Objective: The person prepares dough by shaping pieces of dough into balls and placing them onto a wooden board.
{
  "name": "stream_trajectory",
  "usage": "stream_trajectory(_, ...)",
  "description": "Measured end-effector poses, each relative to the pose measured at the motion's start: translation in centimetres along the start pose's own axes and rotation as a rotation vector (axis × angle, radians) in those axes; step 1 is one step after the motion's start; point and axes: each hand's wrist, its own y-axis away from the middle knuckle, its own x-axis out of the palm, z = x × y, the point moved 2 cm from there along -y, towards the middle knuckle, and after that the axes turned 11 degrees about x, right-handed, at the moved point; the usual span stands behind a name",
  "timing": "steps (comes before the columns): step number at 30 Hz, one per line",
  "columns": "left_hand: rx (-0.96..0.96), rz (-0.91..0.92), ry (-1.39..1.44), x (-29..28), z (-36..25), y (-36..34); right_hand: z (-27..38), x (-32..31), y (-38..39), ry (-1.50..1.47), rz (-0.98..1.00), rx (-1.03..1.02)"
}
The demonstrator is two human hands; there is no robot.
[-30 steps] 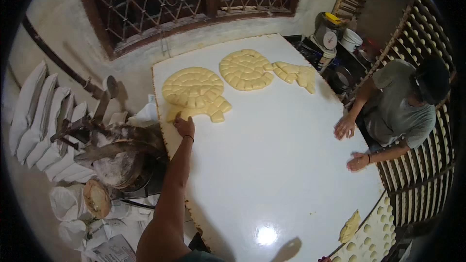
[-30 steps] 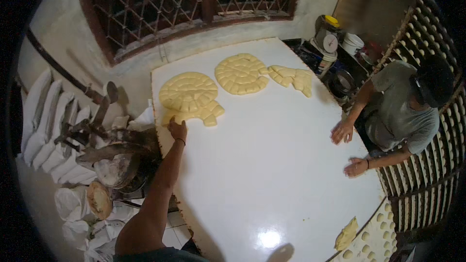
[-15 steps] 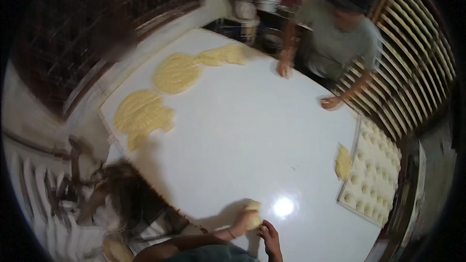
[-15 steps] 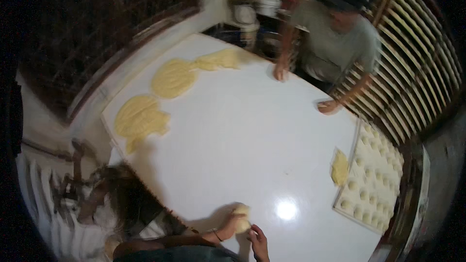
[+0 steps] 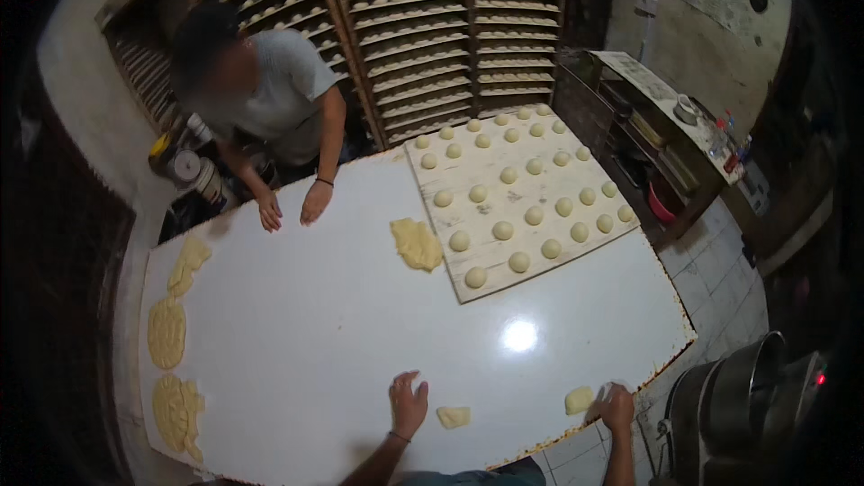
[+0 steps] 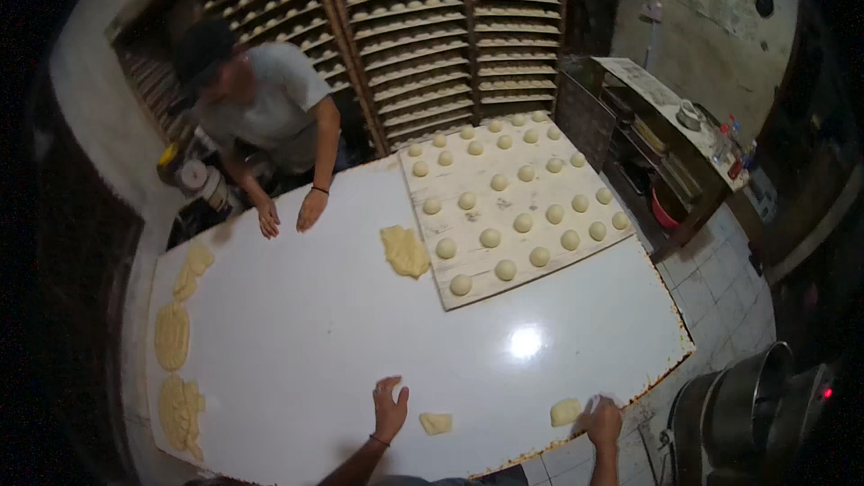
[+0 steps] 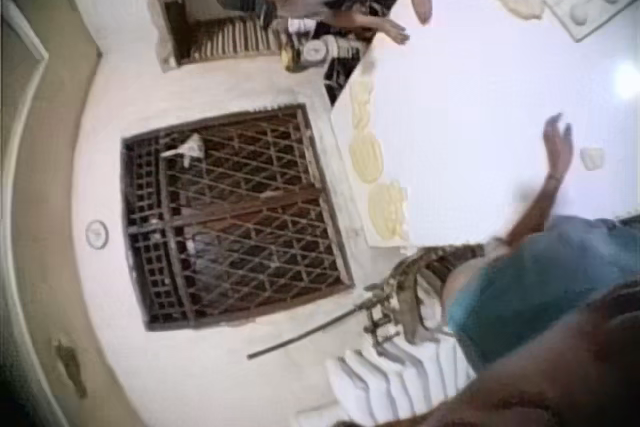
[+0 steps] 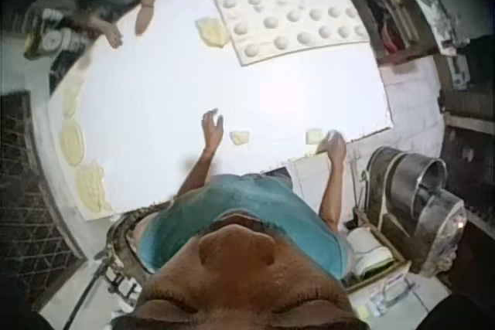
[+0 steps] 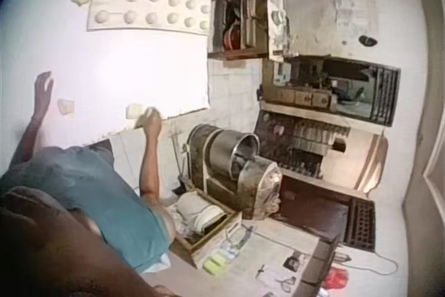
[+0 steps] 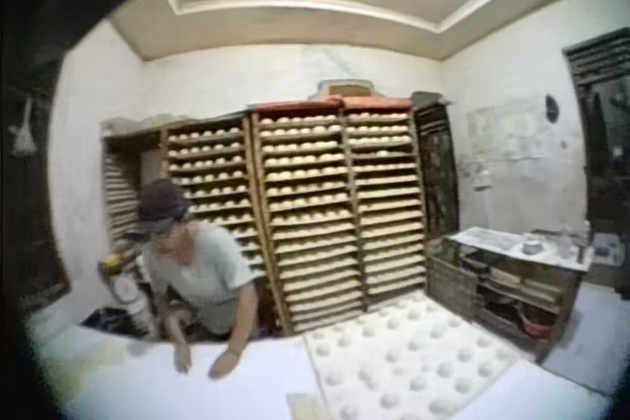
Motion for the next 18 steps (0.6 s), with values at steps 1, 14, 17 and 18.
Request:
stream_trajectory(1,0.015,0.017,0.074,1.1,-2.2,0.0,-1.4,2.3,-0.6,0.333,-0.575,-0.18)
stream_trajectory(14,0.347,0.102,-0.043,9.7,-7.2,-0.3,5.0,6.8,-3.6,-0.113,-0.355,-0.257)
stream_trajectory(17,0.53,0.492,-0.317,5.2,-1.4,1.7,0.7,4.9,-0.4,-0.138,-0.01,-0.624)
stream_trajectory(18,0.53,0.657,-0.46,3.9,1.7,1.2,-0.2,3.8,-3.3,0.058,0.087,-0.457)
